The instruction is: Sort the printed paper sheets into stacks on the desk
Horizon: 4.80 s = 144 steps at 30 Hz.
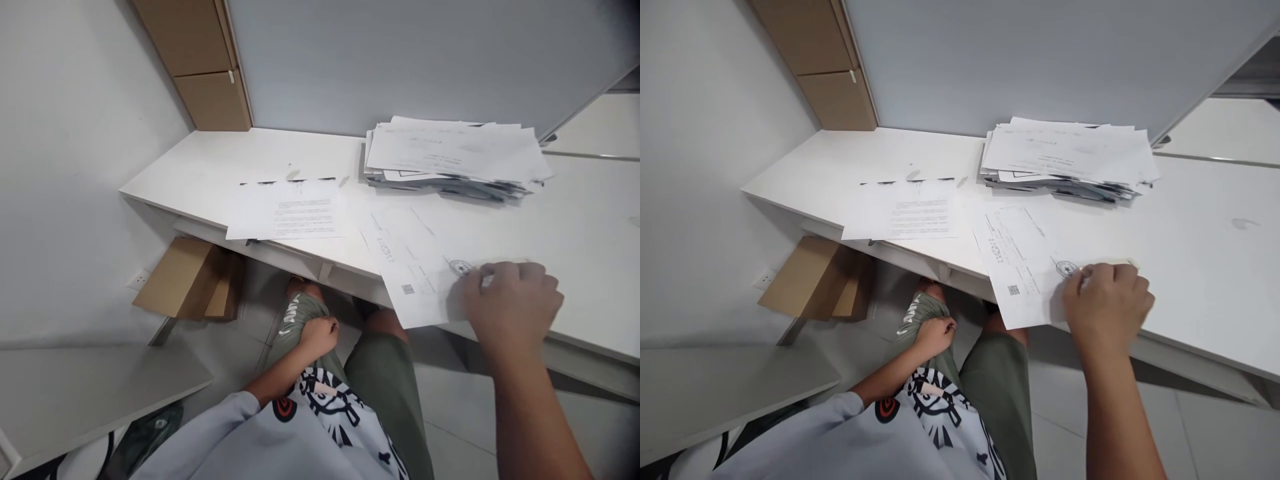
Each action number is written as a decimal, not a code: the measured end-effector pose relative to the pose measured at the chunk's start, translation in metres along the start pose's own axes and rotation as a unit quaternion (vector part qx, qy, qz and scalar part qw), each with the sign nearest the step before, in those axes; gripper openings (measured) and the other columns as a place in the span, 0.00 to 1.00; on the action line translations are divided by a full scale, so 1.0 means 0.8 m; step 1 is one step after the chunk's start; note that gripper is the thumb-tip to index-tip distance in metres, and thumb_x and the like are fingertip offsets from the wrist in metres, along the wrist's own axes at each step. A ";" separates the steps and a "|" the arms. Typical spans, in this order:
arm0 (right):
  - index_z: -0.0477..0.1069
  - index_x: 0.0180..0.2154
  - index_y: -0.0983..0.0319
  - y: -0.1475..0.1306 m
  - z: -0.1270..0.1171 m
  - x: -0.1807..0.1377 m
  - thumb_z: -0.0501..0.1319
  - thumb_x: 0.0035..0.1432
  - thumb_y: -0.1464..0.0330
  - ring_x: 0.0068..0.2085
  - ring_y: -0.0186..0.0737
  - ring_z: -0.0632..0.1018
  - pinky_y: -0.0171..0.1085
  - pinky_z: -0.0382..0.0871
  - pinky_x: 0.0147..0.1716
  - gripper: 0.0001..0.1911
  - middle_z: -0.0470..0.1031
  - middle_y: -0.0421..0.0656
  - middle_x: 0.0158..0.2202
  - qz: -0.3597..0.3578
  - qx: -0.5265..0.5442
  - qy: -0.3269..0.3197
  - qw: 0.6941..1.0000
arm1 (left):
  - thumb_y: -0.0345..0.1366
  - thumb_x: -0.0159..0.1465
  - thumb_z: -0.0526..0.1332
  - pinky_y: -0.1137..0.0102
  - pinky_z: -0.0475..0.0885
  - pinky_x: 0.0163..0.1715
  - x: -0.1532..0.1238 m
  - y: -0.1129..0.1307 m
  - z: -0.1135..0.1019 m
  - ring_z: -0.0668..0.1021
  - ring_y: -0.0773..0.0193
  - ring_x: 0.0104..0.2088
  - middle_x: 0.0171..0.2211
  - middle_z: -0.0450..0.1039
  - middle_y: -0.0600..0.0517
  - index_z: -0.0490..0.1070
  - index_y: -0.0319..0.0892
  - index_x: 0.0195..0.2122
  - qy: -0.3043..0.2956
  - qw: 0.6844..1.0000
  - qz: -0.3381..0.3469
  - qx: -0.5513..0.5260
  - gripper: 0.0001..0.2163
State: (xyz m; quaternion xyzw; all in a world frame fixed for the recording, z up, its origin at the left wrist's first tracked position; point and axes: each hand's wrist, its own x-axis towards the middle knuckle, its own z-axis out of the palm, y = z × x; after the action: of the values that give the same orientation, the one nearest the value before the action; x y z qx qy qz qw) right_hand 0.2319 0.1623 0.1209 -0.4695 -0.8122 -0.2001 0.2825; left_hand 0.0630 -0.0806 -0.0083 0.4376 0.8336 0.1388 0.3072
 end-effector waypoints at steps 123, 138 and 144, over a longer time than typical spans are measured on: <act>0.73 0.35 0.64 0.003 0.027 0.059 0.51 0.66 0.67 0.37 0.43 0.72 0.40 0.50 0.37 0.14 0.76 0.48 0.36 -0.107 0.139 -0.136 0.975 | 0.22 0.61 0.51 0.57 0.73 0.51 0.065 0.048 -0.212 0.76 0.52 0.55 0.53 0.76 0.42 0.73 0.40 0.52 0.328 0.861 0.334 0.196 0.21; 0.74 0.34 0.64 0.004 0.031 0.060 0.51 0.64 0.68 0.35 0.41 0.72 0.39 0.52 0.36 0.14 0.76 0.46 0.33 -0.101 0.134 -0.121 0.978 | 0.24 0.57 0.53 0.57 0.60 0.59 0.094 0.028 -0.160 0.72 0.52 0.60 0.54 0.75 0.46 0.69 0.42 0.57 0.488 0.778 0.352 0.182 0.26; 0.74 0.34 0.63 0.005 0.037 0.058 0.52 0.64 0.67 0.36 0.42 0.73 0.40 0.54 0.36 0.13 0.76 0.47 0.34 -0.098 0.137 -0.104 0.980 | 0.24 0.56 0.54 0.62 0.61 0.56 0.119 0.020 -0.149 0.78 0.57 0.50 0.47 0.79 0.48 0.70 0.45 0.55 0.564 0.716 0.359 0.201 0.26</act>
State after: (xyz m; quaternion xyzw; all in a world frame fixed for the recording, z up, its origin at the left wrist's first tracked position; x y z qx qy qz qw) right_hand 0.2088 0.2119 0.1285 -0.3627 -0.8990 -0.0640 0.2371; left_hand -0.0427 0.0108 0.0549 0.5960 0.6409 0.2890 -0.3880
